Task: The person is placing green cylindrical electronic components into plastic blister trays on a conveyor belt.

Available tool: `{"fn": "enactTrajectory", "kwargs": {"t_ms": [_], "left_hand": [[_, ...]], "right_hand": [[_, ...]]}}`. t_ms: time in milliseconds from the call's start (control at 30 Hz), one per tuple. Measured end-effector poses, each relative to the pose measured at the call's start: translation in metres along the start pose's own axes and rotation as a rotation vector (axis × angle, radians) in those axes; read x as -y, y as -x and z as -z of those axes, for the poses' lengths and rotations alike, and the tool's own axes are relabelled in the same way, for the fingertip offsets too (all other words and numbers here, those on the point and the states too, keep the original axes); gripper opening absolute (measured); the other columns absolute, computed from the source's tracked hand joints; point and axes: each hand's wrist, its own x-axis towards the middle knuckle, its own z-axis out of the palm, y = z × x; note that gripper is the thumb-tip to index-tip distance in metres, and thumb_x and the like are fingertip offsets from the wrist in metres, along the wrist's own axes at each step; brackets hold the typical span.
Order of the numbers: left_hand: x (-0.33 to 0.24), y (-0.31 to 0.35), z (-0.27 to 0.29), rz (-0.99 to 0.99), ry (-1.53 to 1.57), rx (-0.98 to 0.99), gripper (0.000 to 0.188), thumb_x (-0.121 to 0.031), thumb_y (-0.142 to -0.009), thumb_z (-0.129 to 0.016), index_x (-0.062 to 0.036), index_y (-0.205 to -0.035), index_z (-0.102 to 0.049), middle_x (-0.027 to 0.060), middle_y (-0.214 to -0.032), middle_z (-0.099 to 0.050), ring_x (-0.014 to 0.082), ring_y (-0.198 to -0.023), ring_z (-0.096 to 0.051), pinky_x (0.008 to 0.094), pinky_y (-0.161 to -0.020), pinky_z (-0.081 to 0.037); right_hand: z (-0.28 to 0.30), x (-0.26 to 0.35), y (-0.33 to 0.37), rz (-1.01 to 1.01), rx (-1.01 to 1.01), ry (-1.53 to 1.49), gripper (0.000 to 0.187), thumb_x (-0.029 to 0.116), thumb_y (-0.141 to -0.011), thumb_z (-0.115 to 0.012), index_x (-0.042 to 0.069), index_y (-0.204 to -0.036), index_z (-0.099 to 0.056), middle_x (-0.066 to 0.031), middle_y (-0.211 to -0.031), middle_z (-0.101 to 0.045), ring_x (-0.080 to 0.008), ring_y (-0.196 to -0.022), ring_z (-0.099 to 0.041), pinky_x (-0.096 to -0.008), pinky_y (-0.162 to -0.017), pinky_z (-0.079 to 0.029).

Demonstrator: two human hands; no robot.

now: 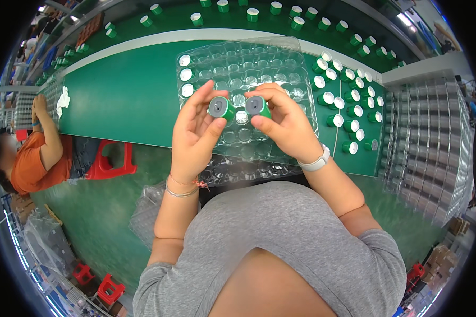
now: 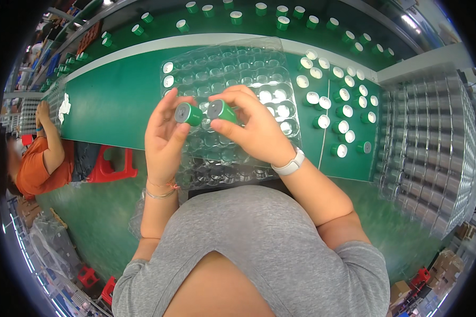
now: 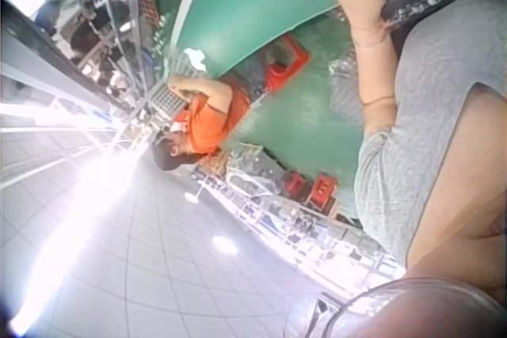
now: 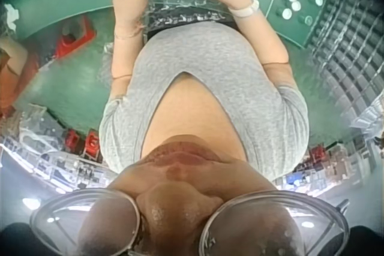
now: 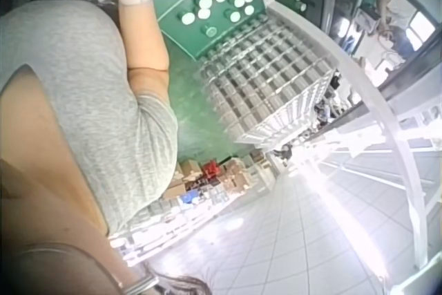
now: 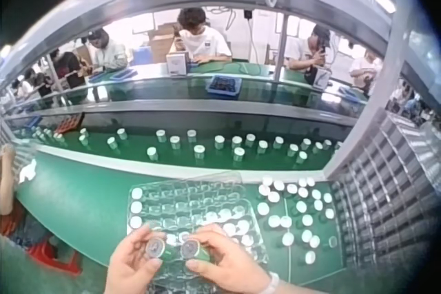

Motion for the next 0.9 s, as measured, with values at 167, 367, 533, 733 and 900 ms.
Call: {"fn": "enactTrajectory", "kwargs": {"t_ms": [167,367,533,733,900], "left_hand": [[0.0,0.002,0.003,-0.164,-0.135,0.022,0.067,0.013,-0.073,-0.071,0.0006,-0.133,-0.045,0.014,-0.122,-0.057,0.0218,-0.116,-0.055,0.0339,-0.098,-0.045],[-0.001,0.006,0.001,-0.25,-0.237,0.024,0.067,0.011,-0.068,-0.076,-0.0006,-0.128,-0.05,0.0131,-0.116,-0.061,0.0223,-0.11,-0.06,0.0345,-0.097,-0.047],[0.0,0.005,0.001,-0.267,-0.258,0.017,0.066,0.01,-0.067,-0.077,-0.001,-0.127,-0.052,0.013,-0.114,-0.063,0.0219,-0.109,-0.06,0.0343,-0.096,-0.048],[-0.001,0.006,0.001,-0.263,-0.275,0.019,0.066,0.009,-0.066,-0.078,-0.001,-0.127,-0.052,0.013,-0.114,-0.063,0.0217,-0.109,-0.061,0.0342,-0.096,-0.048],[-0.003,0.004,0.001,-0.214,-0.295,0.01,0.061,0.008,-0.07,-0.077,-0.0001,-0.125,-0.053,0.0119,-0.111,-0.063,0.018,-0.101,-0.062,0.0312,-0.088,-0.049]], "right_hand": [[-0.003,0.009,0.003,0.016,0.083,0.024,0.046,0.005,-0.082,-0.07,0.001,-0.125,-0.055,-0.0075,-0.119,-0.047,-0.018,-0.115,-0.045,-0.0307,-0.098,-0.039],[-0.009,0.011,0.005,0.058,0.082,0.014,0.051,0.003,-0.081,-0.07,0.003,-0.129,-0.053,-0.0075,-0.122,-0.047,-0.0188,-0.116,-0.047,-0.0308,-0.098,-0.04],[-0.01,0.012,0.005,0.051,0.078,-0.025,0.051,0.002,-0.081,-0.069,0.003,-0.13,-0.053,-0.008,-0.125,-0.047,-0.0189,-0.119,-0.047,-0.0305,-0.098,-0.041],[-0.009,0.011,0.007,0.059,0.094,-0.006,0.051,0.002,-0.082,-0.069,0.003,-0.131,-0.052,-0.0081,-0.126,-0.047,-0.019,-0.119,-0.047,-0.0307,-0.099,-0.042],[-0.009,0.009,0.006,0.085,0.081,0.026,0.05,0.003,-0.086,-0.066,0.002,-0.132,-0.049,-0.0084,-0.12,-0.052,-0.0173,-0.11,-0.054,-0.0296,-0.092,-0.047]]}}
